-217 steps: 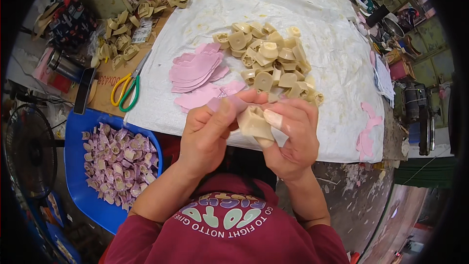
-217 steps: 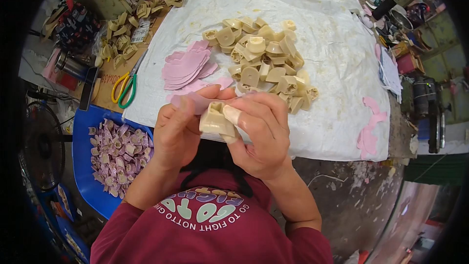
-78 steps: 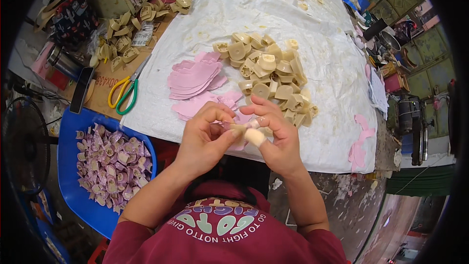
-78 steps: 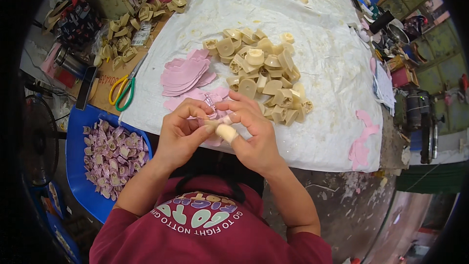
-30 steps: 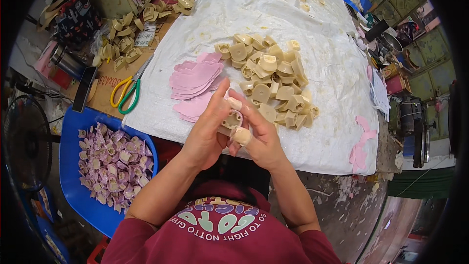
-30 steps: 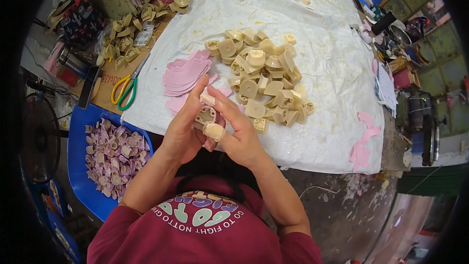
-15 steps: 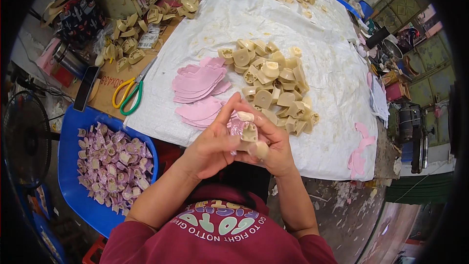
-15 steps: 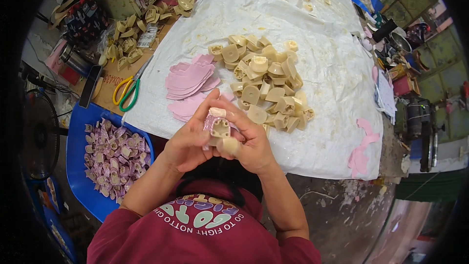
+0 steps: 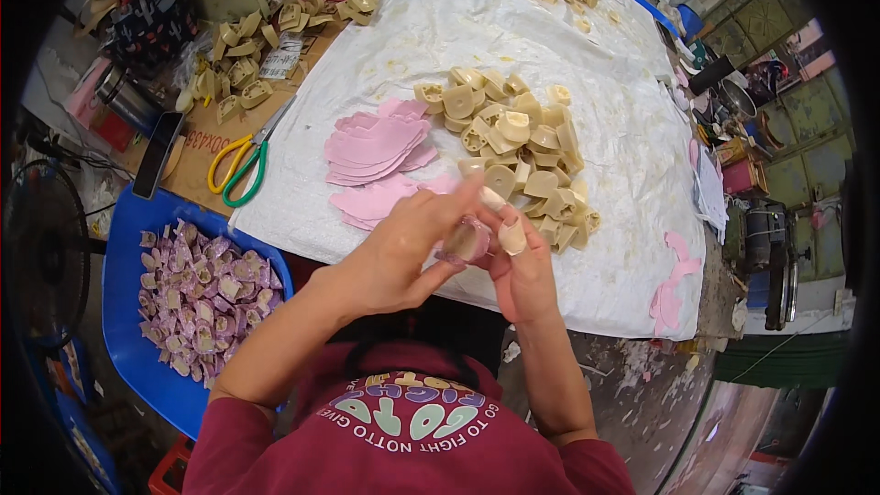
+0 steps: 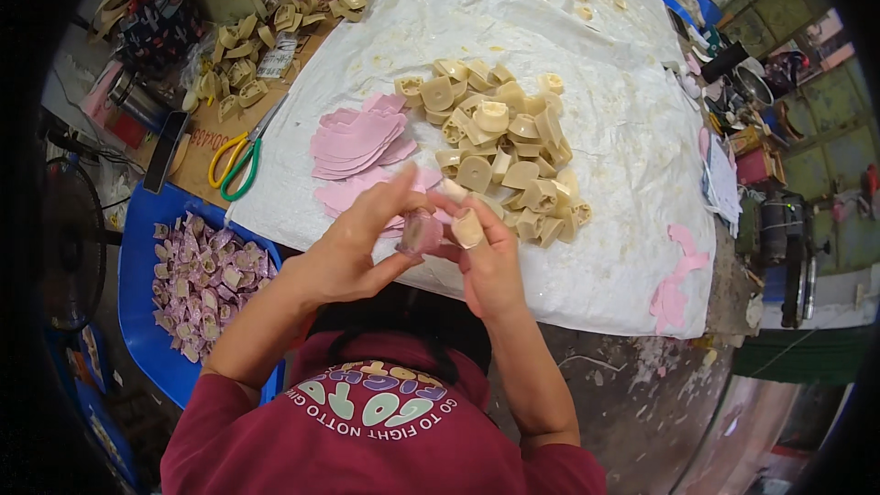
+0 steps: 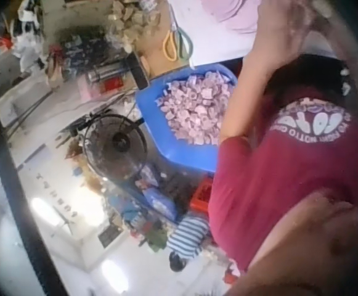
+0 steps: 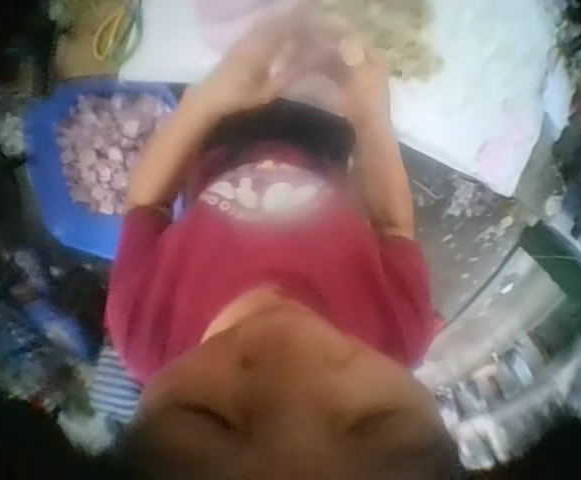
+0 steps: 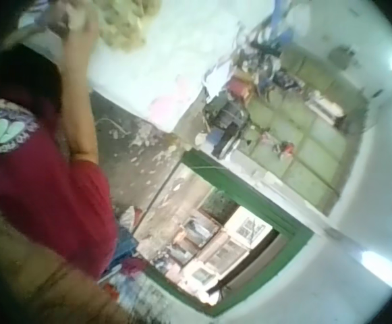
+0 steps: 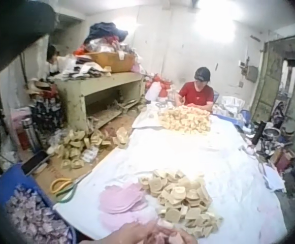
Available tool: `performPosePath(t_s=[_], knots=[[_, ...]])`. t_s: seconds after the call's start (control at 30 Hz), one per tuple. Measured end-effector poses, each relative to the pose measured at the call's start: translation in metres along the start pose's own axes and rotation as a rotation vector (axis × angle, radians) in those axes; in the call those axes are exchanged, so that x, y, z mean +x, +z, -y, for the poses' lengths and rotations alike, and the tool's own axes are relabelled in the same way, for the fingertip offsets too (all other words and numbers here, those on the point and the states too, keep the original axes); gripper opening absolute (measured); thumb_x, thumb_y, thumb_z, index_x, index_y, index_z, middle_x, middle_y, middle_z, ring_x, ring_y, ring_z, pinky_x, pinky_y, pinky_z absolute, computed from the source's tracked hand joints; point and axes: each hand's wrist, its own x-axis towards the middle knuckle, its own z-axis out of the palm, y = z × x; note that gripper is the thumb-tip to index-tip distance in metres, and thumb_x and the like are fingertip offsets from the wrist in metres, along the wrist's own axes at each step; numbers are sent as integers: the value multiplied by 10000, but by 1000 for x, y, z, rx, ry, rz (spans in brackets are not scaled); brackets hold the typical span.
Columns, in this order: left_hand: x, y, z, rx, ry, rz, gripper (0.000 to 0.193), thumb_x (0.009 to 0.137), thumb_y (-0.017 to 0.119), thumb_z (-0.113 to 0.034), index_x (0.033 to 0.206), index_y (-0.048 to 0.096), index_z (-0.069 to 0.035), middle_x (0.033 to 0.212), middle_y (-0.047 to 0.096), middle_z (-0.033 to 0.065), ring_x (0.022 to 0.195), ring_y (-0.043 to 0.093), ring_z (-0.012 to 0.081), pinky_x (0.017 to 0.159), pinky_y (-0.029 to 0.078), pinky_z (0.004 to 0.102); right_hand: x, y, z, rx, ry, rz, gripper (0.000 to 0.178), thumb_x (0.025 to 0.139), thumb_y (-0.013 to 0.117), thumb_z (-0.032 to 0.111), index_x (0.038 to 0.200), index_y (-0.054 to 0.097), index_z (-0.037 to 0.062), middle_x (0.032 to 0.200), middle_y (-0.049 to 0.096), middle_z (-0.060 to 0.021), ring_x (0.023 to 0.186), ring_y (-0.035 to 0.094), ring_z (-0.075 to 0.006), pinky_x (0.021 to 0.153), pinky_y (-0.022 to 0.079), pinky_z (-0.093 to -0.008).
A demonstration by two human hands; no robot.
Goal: The person assembles small plastic components by inserting pink foam pieces into beige plastic housings. They handle the parts one at a time, repeatedly picking up a foam piece and a housing, then pressing them together. The assembled units are placed on the table, while a coworker in the background sorts similar parts.
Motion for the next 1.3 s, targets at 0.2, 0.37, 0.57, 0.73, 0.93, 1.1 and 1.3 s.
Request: performPosePath(t_s=[0.2,0.37,0.57,0.73,0.93,1.1,1.3], knots=[[7,-10,-11,325,105,76,851,635,709,55,1420,386,-7,1080,583,146,969,544,344,849,426,410,-4,1,6,-109,58,56,305,950,609,214,1173,623,6,1037,672,-98,857,678,-195,687,614,-368],[8,-15,-17,418,210,94,873,606,703,58,1419,394,-16,996,582,136,928,547,335,810,435,406,-4,-8,14,-335,-13,141,236,920,646,154,1076,663,-23,954,689,-67,844,657,-133,721,560,-278],[9,-15,-15,398,140,22,652,570,750,-14,1197,569,-23,893,554,110,820,546,304,732,435,397,-12,5,17,-355,-230,74,164,905,631,68,1023,679,-35,867,683,-29,777,613,-80,705,501,-237],[10,-5,-20,453,34,-43,513,587,772,-96,1062,587,-42,845,560,98,747,568,290,667,445,393,-17,16,18,-698,-433,-30,187,916,612,63,1066,671,-32,903,690,-35,811,605,-73,724,493,-231],[4,14,-15,385,-46,-181,445,620,772,-142,998,558,-43,754,596,99,653,613,284,588,477,385,-9,7,18,-490,-307,58,189,937,561,73,1062,660,-30,867,665,-20,801,573,-62,714,473,-234],[3,30,-11,327,-195,-307,422,638,803,-128,955,542,-30,657,581,58,473,534,140,443,427,275,-5,18,16,-719,-351,-40,218,959,528,100,1093,639,-33,899,658,-17,809,568,-63,721,467,-234],[-1,42,-7,295,-292,-399,399,668,787,-150,931,514,-25,636,597,83,479,559,161,443,434,301,-2,13,-1,-645,-404,-46,319,991,531,207,1188,623,-26,980,659,-13,848,586,-73,749,478,-237]])
